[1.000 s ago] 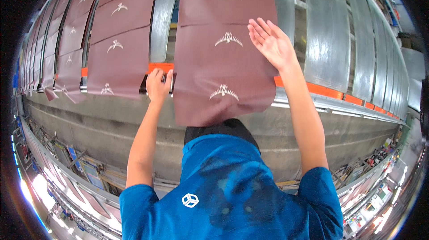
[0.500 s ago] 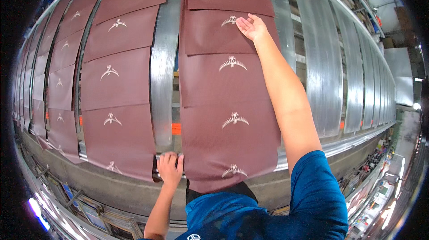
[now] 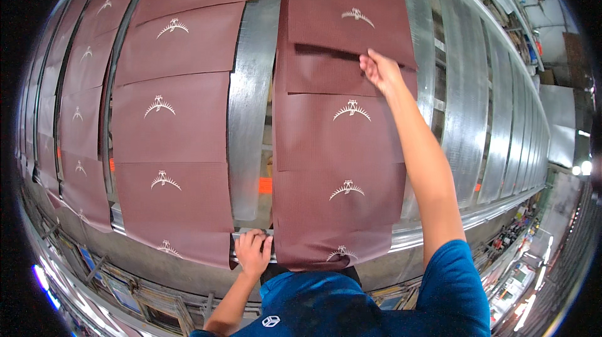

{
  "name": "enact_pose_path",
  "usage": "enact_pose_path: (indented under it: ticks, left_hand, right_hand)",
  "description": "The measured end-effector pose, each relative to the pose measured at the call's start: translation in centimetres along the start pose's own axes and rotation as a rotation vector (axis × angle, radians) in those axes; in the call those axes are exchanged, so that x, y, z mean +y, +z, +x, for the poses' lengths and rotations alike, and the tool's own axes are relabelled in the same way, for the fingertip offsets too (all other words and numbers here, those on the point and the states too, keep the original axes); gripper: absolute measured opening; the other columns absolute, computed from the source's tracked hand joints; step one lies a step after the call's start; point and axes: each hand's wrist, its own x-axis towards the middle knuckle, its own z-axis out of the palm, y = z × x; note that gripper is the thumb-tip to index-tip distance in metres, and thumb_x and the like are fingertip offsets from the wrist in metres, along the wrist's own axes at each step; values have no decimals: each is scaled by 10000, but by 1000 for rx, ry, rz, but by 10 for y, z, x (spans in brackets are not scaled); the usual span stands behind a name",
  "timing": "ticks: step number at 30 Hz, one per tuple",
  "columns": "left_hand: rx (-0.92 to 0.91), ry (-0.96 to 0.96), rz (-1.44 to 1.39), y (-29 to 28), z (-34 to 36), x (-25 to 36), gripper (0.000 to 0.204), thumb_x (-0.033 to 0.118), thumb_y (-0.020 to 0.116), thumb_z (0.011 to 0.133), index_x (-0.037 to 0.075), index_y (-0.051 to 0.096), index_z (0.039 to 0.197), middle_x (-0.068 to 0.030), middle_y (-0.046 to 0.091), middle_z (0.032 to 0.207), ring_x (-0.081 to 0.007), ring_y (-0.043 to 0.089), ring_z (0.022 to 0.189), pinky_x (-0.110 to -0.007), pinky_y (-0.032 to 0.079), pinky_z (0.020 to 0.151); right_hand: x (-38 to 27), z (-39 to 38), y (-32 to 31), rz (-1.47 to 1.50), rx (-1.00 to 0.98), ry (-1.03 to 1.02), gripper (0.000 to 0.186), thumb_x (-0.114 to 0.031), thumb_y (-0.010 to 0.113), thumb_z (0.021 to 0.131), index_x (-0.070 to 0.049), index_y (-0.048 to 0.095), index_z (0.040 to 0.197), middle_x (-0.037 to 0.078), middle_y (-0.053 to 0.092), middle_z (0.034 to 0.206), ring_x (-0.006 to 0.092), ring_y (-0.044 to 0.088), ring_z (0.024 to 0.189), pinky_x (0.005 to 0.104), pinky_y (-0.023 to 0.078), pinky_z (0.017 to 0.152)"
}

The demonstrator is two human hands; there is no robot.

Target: The person walks along a conveyor line and repeatedly picks up maroon yoga mats. They fold each mat in half and place it onto the moving conveyor belt, continuing this process for multiple mats.

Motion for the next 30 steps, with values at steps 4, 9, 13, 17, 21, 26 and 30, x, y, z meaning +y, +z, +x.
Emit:
enact_pose_path:
  ticks: [4,9,13,17,21,26,30]
  left_hand:
    - [186,44,-356,-9,38,19,131,54,642,812,22,577,922,-151,568,930,-310,550,916,-388,419,832]
    - [229,13,-464,2,198,70,396,200,616,895,-31,505,1197,-177,562,1065,-266,564,934,-376,470,809]
    - [210,-150,-317,23,316,57,559,419,561,909,-69,520,1180,-200,625,966,-334,616,915,-415,480,823]
    - [89,-248,-269,24,377,50,461,338,629,886,-67,568,1097,-143,642,803,-212,649,617,-348,527,618]
    - [53,-355,-681,23,377,50,339,192,656,865,-68,578,1067,-108,637,823,-178,631,575,-281,536,545]
    - [85,-346,-854,37,376,47,293,58,625,851,-80,567,1103,-111,623,894,-186,645,749,-291,579,587]
    - [66,-332,-841,36,372,43,344,39,612,844,-91,549,1156,-127,623,939,-202,645,857,-310,597,618]
  right_hand:
    - [31,-52,-20,-23,56,48,257,-162,642,899,52,540,997,183,674,866,203,668,669,198,491,442]
    - [44,-76,-40,-4,-4,139,367,-234,660,892,63,539,1071,227,657,977,246,681,770,269,560,585]
    - [41,-95,-83,38,-41,185,550,-303,676,875,88,444,1184,287,618,1059,328,668,886,324,583,733]
    - [32,-88,-129,213,164,22,606,-256,686,868,83,352,1245,319,580,1091,398,650,907,416,591,766]
    - [27,-64,-124,328,332,-42,622,-211,726,831,112,334,1189,312,561,987,410,647,848,468,600,734]
    - [32,-28,-151,237,445,-139,582,-123,749,795,118,372,1167,243,523,986,312,625,749,421,612,681]
    - [36,-24,-163,133,395,-180,359,-72,726,803,84,498,1032,205,564,931,291,643,750,351,612,670]
